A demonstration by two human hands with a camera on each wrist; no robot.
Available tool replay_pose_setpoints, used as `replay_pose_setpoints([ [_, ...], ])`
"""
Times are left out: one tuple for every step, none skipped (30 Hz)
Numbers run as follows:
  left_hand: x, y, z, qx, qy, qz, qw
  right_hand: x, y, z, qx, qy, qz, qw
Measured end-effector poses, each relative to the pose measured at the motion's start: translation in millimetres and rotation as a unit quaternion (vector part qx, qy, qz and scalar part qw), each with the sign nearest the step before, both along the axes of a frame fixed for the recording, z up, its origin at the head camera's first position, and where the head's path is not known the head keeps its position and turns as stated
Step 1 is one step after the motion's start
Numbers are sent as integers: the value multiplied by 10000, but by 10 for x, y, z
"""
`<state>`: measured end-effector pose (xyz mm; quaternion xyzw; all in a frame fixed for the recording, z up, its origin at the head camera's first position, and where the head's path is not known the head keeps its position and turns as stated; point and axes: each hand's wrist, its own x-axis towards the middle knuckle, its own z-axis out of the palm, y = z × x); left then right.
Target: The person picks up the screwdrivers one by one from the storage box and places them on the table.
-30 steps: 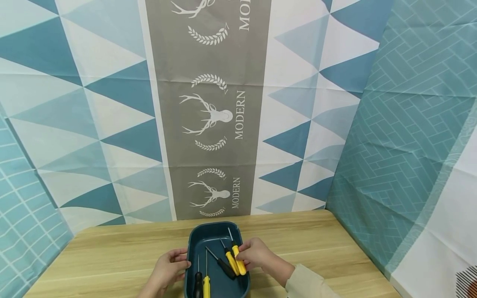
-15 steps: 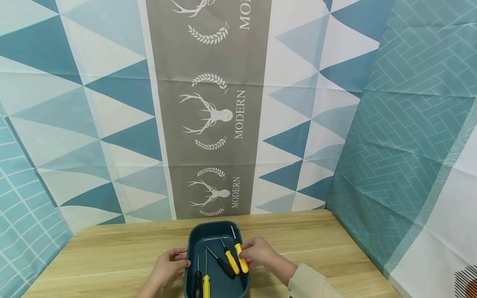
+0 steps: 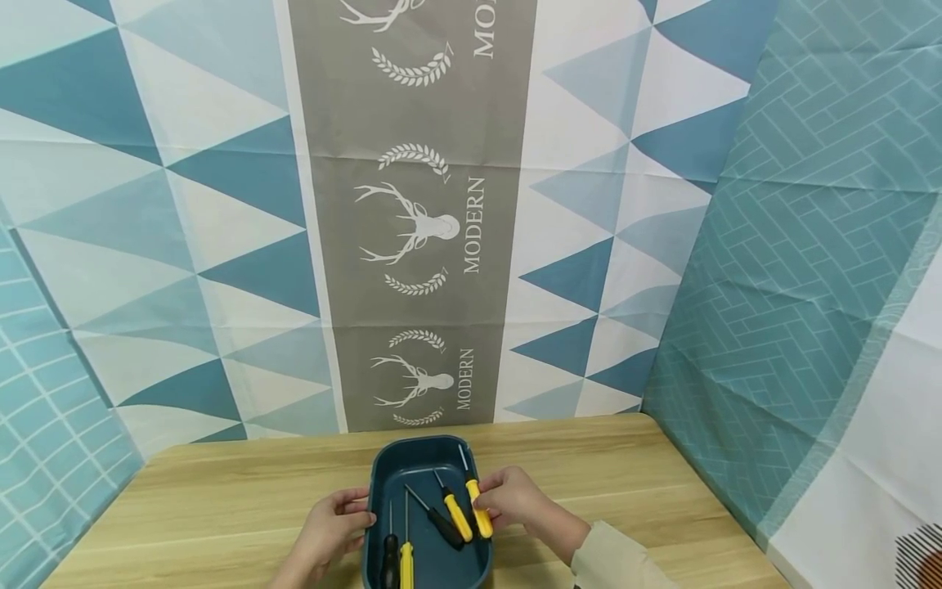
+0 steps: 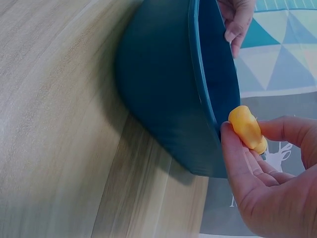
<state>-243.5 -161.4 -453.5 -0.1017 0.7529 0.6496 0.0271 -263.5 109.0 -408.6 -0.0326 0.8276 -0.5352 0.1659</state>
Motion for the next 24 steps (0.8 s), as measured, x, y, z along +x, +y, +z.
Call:
replay_pose_setpoints([
  [-2, 0, -2, -1, -5, -2, 10000, -4, 6, -4, -2, 7, -3, 10000],
  [-3, 0, -2, -2, -10, -1, 10000, -8, 13, -7, 4, 9, -6, 10000],
  [-4, 1, -2, -3, -18, -4, 10000, -11, 21, -10, 7, 17, -7, 10000],
  [-3, 2, 1, -3, -20, -7, 10000, -16, 30, -15, -4, 28, -9, 10000],
  [-3, 4, 4, -7, -29, -14, 10000, -19, 41, -20, -28, 36, -8, 10000],
  [-4, 5, 6, -15, -33, -21, 10000, -24, 51, -25, -34, 48, -9, 10000],
  [-4, 6, 8, -21, -39, -27, 10000, -30, 61, -29, -46, 57, -9, 10000],
  [-3, 6, 10, -26, -49, -31, 10000, -32, 70, -29, -57, 63, -9, 10000],
  [-3, 6, 12, -30, -53, -37, 10000, -35, 79, -31, -72, 77, -1, 9999],
  [-2, 5, 12, -32, -54, -37, 10000, -37, 89, -34, -92, 84, 0, 9999],
  [-3, 4, 11, -29, -53, -39, 10000, -40, 96, -33, -95, 87, 3, 9999],
  [-2, 3, 10, -26, -47, -37, 10000, -41, 103, -32, -95, 91, 2, 9999],
  [-1, 2, 9, -19, -41, -33, 10000, -42, 110, -31, -91, 95, 2, 9999],
  [1, 3, 10, -11, -33, -26, 10000, -40, 116, -29, -87, 105, 5, 9999],
  [1, 3, 9, -1, -23, -17, 10000, -38, 124, -28, -97, 121, 17, 9999],
  [2, 5, 10, 6, -20, -9, 10000, -36, 131, -26, -121, 136, 27, 9998],
  [2, 6, 11, 7, -21, -3, 10000, -32, 137, -23, -138, 149, 38, 9998],
  [3, 7, 13, 9, -21, 0, 10000, -30, 144, -22, -149, 163, 46, 9997],
  [3, 7, 14, 10, -25, 0, 10000, -27, 151, -19, -158, 173, 50, 9997],
  [3, 6, 15, 13, -31, -3, 10000, -25, 158, -18, -171, 184, 53, 9997],
  [3, 6, 16, 13, -34, -6, 10000, -24, 165, -16, -184, 189, 51, 9996],
  [3, 4, 17, 17, -36, -17, 10000, -25, 174, -17, -184, 187, 40, 9996],
  [3, 2, 17, 23, -35, -28, 10000, -25, 181, -16, -169, 189, 28, 9997],
  [2, 1, 17, 29, -38, -44, 10000, -27, 189, -18, -158, 196, 19, 9997],
])
